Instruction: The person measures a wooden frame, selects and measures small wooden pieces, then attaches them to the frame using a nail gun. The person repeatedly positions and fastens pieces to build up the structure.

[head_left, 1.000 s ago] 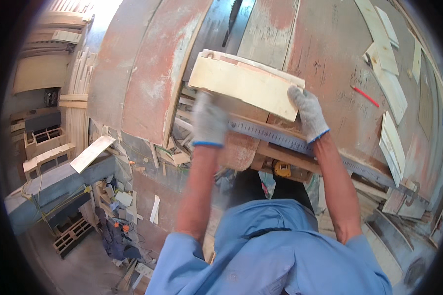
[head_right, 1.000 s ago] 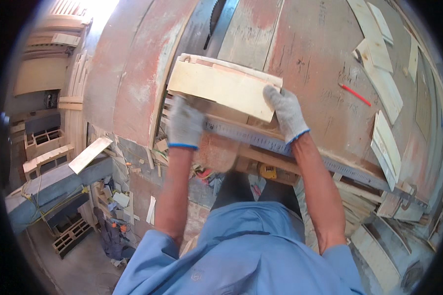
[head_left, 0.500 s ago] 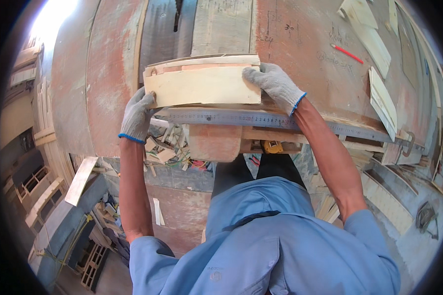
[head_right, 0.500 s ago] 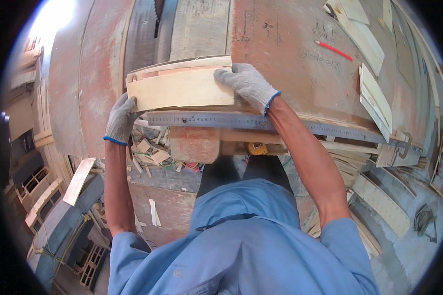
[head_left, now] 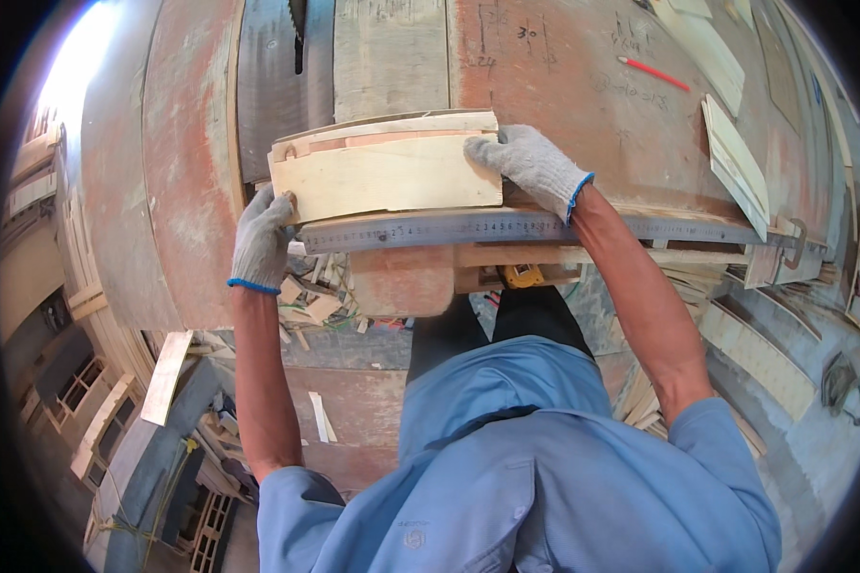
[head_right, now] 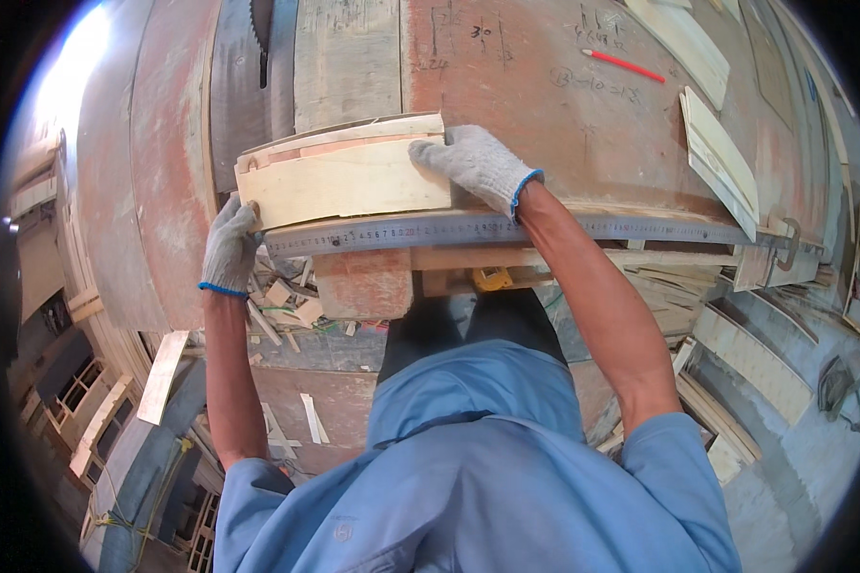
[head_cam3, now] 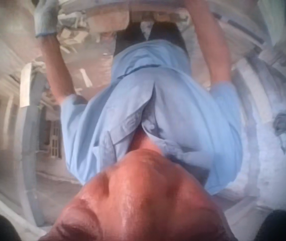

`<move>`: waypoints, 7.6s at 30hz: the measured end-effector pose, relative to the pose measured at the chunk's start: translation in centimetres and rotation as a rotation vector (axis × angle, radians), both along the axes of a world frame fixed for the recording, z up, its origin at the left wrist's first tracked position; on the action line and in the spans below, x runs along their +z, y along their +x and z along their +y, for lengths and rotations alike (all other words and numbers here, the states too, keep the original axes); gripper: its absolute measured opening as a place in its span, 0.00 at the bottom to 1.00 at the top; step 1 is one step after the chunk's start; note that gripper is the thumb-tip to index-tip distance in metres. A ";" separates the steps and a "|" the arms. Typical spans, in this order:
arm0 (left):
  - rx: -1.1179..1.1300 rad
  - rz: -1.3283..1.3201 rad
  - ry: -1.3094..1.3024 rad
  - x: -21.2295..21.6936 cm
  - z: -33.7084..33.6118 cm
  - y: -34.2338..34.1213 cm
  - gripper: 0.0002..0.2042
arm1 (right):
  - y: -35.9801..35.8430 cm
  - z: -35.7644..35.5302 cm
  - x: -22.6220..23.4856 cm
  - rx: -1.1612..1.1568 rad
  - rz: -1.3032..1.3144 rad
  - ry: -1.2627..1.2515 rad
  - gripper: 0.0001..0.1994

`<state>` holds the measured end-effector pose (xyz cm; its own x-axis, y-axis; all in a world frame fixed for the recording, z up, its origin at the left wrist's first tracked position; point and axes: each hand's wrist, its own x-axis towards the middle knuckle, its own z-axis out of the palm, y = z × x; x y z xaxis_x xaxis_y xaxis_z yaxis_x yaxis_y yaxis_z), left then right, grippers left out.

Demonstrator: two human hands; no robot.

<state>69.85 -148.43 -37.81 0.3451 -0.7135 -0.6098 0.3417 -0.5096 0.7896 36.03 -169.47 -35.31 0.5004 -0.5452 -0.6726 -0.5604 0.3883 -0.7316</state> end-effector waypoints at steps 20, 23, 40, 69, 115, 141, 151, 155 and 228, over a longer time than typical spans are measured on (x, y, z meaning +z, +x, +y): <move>0.012 -0.079 0.052 1.0 -1.4 -2.6 0.22 | -0.9 -2.1 0.7 0.440 0.393 -0.371 0.39; 0.005 -0.054 0.035 0.6 -1.6 -2.4 0.22 | -0.8 -2.4 1.0 0.475 0.384 -0.356 0.40; -0.002 -0.118 0.077 1.6 -2.2 -3.3 0.23 | 0.3 -2.4 3.0 0.674 0.584 -0.470 0.37; -0.541 -1.228 -0.508 6.2 -5.3 -17.2 0.20 | -1.4 0.7 -0.1 0.499 0.501 -0.691 0.36; -0.504 -1.439 -0.407 0.3 -12.5 -17.9 0.14 | -6.4 7.2 0.8 0.507 -0.035 -1.419 0.38; -0.443 -1.530 -0.422 0.1 -12.7 -18.5 0.14 | -5.1 7.5 -1.4 0.614 0.026 -1.473 0.42; 0.089 -1.079 -0.502 3.3 1.8 -19.4 0.17 | -5.8 7.0 -1.3 0.643 0.020 -1.457 0.39; 0.639 -0.504 -0.121 -2.9 14.9 -21.0 0.15 | -5.6 7.0 -0.8 0.651 0.019 -1.449 0.40; -0.302 -1.602 -0.607 0.0 -4.0 -19.1 0.07 | -13.6 4.6 -0.5 0.177 0.124 -1.100 0.14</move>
